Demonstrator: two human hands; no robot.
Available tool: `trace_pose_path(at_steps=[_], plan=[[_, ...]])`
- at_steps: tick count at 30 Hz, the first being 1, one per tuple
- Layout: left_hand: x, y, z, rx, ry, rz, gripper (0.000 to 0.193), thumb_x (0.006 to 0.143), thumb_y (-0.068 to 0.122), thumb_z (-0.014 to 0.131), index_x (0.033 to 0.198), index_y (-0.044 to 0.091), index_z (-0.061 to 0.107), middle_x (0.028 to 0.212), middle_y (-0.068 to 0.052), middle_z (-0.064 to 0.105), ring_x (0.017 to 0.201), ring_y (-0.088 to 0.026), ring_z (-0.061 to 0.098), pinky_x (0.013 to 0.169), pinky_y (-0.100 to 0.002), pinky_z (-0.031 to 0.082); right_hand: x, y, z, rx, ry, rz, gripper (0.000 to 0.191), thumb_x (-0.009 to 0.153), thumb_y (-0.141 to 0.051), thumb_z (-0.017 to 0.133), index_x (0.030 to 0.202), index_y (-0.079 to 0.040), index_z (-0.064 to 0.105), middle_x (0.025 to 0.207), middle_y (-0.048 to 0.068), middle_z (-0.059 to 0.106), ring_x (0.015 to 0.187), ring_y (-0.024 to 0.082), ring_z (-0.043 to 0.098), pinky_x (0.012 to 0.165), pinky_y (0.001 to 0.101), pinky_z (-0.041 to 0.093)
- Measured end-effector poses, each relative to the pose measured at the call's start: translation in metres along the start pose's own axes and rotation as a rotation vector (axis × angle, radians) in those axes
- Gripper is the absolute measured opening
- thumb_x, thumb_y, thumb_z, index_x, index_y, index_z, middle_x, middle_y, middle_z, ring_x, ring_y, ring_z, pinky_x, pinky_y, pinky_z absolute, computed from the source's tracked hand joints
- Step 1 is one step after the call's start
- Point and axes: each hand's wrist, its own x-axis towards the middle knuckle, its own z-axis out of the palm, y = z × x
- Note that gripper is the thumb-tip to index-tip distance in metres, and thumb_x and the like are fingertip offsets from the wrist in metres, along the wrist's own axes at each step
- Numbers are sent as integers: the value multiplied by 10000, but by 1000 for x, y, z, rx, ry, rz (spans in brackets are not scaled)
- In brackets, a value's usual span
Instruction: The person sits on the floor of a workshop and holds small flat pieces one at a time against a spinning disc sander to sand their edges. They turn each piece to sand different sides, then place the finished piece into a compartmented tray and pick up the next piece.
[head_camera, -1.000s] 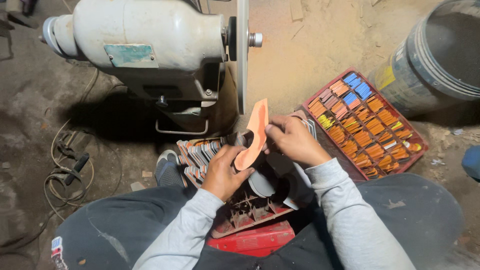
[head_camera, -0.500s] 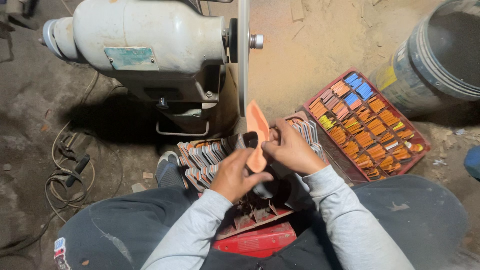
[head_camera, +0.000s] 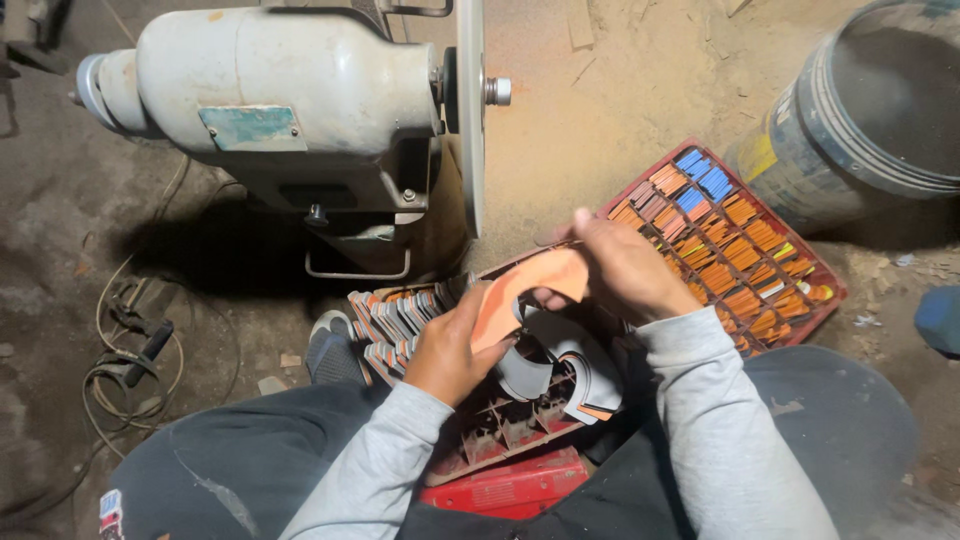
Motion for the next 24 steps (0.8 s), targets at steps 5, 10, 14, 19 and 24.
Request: trace_pose_path(at_steps=[5,10,14,19,24], plan=[[12,4,-2,-438,-25,-269,711,790,198,854,1416,41,555,884,-127,732,621,-236,660,507,-323,517,14,12,14,-154,90,-87,373,1003,-156,484,1235,102,621,1135,227,720,987,306,719,919,415,575],[39,3,-7,-857,-143,-413,573,889,204,777,1340,-74,558,682,-67,601,440,-122,582,359,-253,427,40,23,40,-1019,198,-550,437,877,-11,494,1276,85,645,1177,211,705,1102,307,692,977,376,526],[54,-6,-12,-932,-110,-383,552,894,186,765,1316,-93,544,706,-72,615,454,-129,574,362,-252,409,58,22,48,-1018,299,-572,471,834,-6,485,1266,36,667,1198,191,687,1080,296,693,962,354,538],[49,-25,-8,-969,-164,-434,529,910,188,742,1331,-77,564,715,-71,625,464,-116,577,371,-237,416,62,38,51,-1054,364,-588,481,811,8,480,1241,20,696,1163,192,683,1081,301,688,945,357,536],[11,-47,5,-946,-268,-460,575,910,241,750,1375,-44,566,726,-78,633,490,-146,600,397,-265,462,45,64,42,-1077,313,-530,475,792,25,489,1210,10,715,1082,179,712,1040,291,698,940,350,534]])
